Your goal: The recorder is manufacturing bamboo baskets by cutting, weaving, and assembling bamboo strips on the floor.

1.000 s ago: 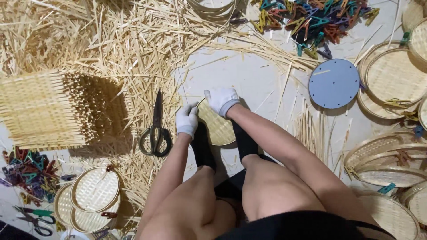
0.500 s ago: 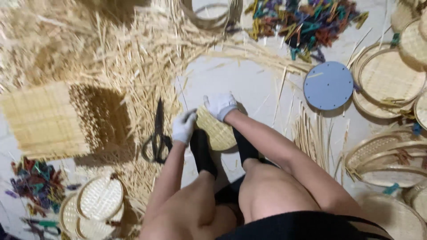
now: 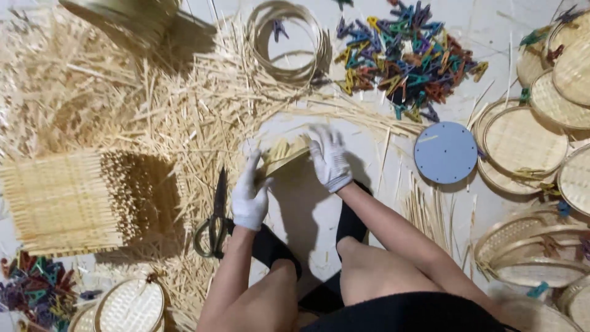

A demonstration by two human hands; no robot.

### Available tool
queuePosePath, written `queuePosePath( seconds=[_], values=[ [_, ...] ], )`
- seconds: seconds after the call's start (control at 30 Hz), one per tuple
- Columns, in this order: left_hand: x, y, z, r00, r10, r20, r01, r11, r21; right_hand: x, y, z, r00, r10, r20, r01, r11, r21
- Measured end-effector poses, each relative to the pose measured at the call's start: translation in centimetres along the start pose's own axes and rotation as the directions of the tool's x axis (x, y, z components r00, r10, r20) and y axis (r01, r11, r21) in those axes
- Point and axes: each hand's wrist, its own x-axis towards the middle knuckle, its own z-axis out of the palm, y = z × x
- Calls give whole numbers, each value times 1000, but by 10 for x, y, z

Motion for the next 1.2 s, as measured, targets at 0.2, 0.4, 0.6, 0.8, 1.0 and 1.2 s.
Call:
queuePosePath(
  seconds=[0.2, 0.4, 0.6, 0.8, 1.0, 1.2],
  values=[
    [7, 20, 5, 988, 136, 69, -150, 953, 262, 0, -57, -37, 942, -314, 118, 332, 920, -208],
    [5, 20, 1, 942, 321, -94, -256, 873, 416, -3, -35, -31, 995, -59, 76, 35, 958, 283],
    [2, -4, 30, 972, 199, -123, -183, 975, 128, -4, -22, -37, 1000, -27, -15, 31, 959, 281],
    [9, -12, 52, 959, 238, -153, -244, 970, -23, -2, 9, -33, 995, 52, -82, -23, 946, 323],
    [19, 0, 56, 951, 288, -112, -286, 958, 36, -7, 30, -30, 991, -8, -133, 41, 969, 245],
    [3, 7, 50, 975, 224, 0, -223, 971, 88, -17, 24, -50, 995, 4, -99, 23, 963, 269]
  ],
)
